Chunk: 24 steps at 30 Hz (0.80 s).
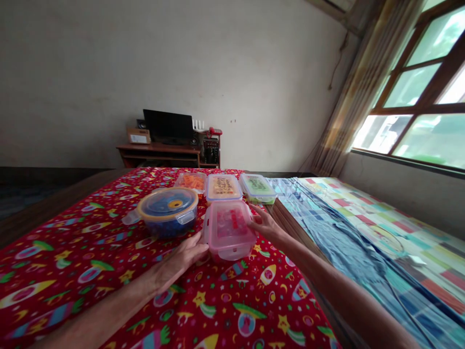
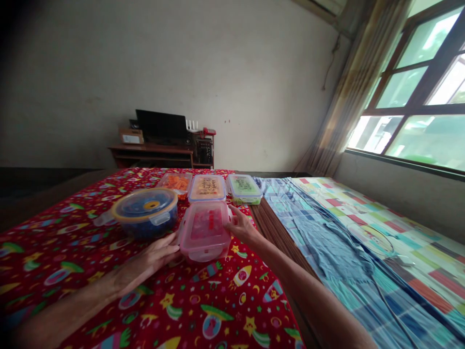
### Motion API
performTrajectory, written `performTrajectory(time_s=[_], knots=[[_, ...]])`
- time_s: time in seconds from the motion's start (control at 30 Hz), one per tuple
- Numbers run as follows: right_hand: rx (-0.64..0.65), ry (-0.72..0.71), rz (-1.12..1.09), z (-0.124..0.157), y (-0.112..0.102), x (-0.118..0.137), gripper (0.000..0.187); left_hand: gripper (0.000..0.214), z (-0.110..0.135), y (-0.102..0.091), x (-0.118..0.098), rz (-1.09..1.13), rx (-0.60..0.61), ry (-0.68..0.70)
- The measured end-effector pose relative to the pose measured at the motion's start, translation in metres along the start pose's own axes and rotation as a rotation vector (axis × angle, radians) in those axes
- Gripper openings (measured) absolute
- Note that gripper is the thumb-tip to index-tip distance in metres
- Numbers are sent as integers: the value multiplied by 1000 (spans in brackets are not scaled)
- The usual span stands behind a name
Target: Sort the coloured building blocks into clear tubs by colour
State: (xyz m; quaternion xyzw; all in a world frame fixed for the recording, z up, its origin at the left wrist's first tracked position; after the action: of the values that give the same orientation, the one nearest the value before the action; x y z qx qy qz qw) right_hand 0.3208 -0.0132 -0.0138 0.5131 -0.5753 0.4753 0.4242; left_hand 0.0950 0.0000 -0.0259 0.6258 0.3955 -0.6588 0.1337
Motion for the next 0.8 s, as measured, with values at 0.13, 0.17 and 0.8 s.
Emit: performTrajectory(time_s=[0.13, 0.17, 0.8], knots=[[16, -12, -42, -7, 7, 3, 73, 68, 1, -3, 3, 271, 23, -71], [22, -14, -39, -8, 8, 2, 74, 69, 1, -4, 5, 299, 25, -77], [-165, -346, 422, -25, 14, 44, 38, 49, 51, -85, -20, -108, -456, -120]])
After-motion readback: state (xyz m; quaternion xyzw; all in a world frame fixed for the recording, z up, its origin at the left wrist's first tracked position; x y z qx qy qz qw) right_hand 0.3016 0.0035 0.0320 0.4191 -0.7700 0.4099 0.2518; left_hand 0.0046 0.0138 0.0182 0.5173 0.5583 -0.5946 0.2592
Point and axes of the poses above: each hand's wrist, its own z-axis away from the middle knuckle, its own y-axis out of the palm, x = y × z, the point moved 5 cm from there along -z, towards the middle knuckle, and after that the axes turned 6 degrees about -z, right-handed, at the moved point
